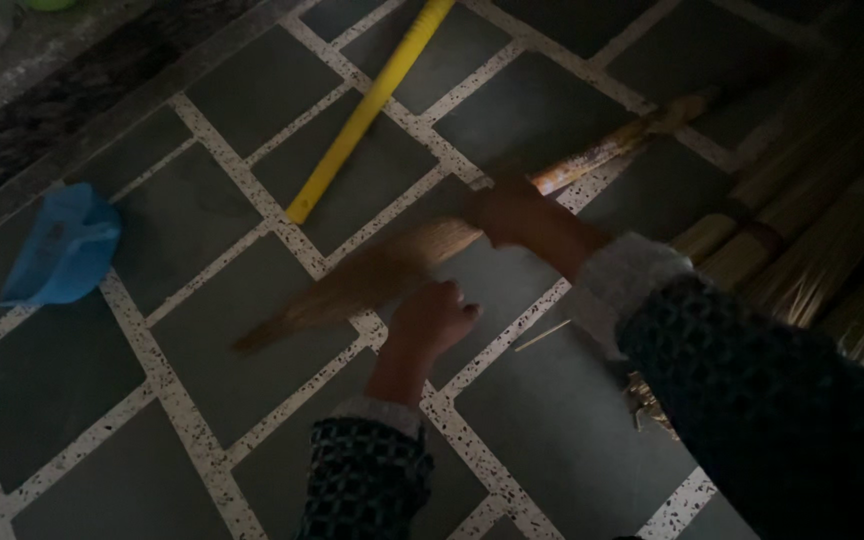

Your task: The person bundles thin sticks together, wraps them with cloth strips, and secures them to wooden handles by hand to assemble brooms while sitting on a tiled floor.

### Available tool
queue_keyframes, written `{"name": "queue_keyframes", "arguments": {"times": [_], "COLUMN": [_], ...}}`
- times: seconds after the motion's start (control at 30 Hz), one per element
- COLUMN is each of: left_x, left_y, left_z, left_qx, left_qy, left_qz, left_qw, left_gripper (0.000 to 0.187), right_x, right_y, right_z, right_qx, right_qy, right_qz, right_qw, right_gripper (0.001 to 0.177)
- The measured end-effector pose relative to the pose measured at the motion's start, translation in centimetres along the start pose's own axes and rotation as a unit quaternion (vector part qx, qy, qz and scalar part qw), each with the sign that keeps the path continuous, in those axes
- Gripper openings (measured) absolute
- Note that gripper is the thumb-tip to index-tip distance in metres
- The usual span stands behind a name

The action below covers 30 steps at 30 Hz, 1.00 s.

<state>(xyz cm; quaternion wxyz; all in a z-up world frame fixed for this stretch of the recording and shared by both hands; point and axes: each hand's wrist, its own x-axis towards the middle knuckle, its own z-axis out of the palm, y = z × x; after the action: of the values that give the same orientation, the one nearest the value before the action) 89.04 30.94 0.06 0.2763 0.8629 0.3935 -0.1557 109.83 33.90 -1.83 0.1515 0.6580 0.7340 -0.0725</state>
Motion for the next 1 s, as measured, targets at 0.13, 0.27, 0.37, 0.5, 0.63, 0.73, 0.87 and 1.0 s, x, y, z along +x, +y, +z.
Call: {"name": "queue_keyframes", "arguments": {"times": [0.13,0.27,0.37,0.5,0.63,0.73,0.87,1.0], "left_x": [-0.2,-0.4,0.3,1.3,2.8,4.2,5.9,4.7], "left_y": [-0.3,-0.4,-0.5,-0.4,0.3,0.7,0.3,0.4], "left_z": [-0.3,-0.2,0.0,0.3,0.2,0.0,-0.1,-0.9], "left_qx": [0.035,0.019,-0.001,-0.109,-0.195,-0.333,-0.37,-0.546], "left_qy": [-0.01,0.003,-0.001,-0.001,0.105,0.142,0.241,0.276], "left_qz": [-0.011,-0.018,-0.017,-0.021,0.013,0.04,0.107,0.081], "left_qw": [0.999,1.0,1.0,0.994,0.975,0.931,0.891,0.787], "left_gripper": [0.059,0.061,0.062,0.067,0.082,0.087,0.071,0.062], "right_x": [-1.1,-1.5,-2.3,-2.4,-1.1,-0.9,-1.1,-1.7], "right_y": [-0.1,0.0,-0.6,-2.9,-7.3,-10.8,-15.4,-16.7], "right_z": [2.3,1.6,-1.1,-7.6,-15.4,-20.7,-25.7,-27.4], "right_qx": [-0.007,0.006,0.023,0.059,0.124,0.141,0.24,0.273], "right_qy": [0.037,0.06,0.113,0.231,0.372,0.366,0.406,0.467], "right_qz": [0.017,0.029,0.0,-0.052,-0.133,-0.15,-0.15,-0.156], "right_qw": [0.999,0.998,0.993,0.97,0.91,0.907,0.869,0.826], "right_gripper": [0.048,0.045,0.043,0.04,0.058,0.049,0.068,0.071]}}
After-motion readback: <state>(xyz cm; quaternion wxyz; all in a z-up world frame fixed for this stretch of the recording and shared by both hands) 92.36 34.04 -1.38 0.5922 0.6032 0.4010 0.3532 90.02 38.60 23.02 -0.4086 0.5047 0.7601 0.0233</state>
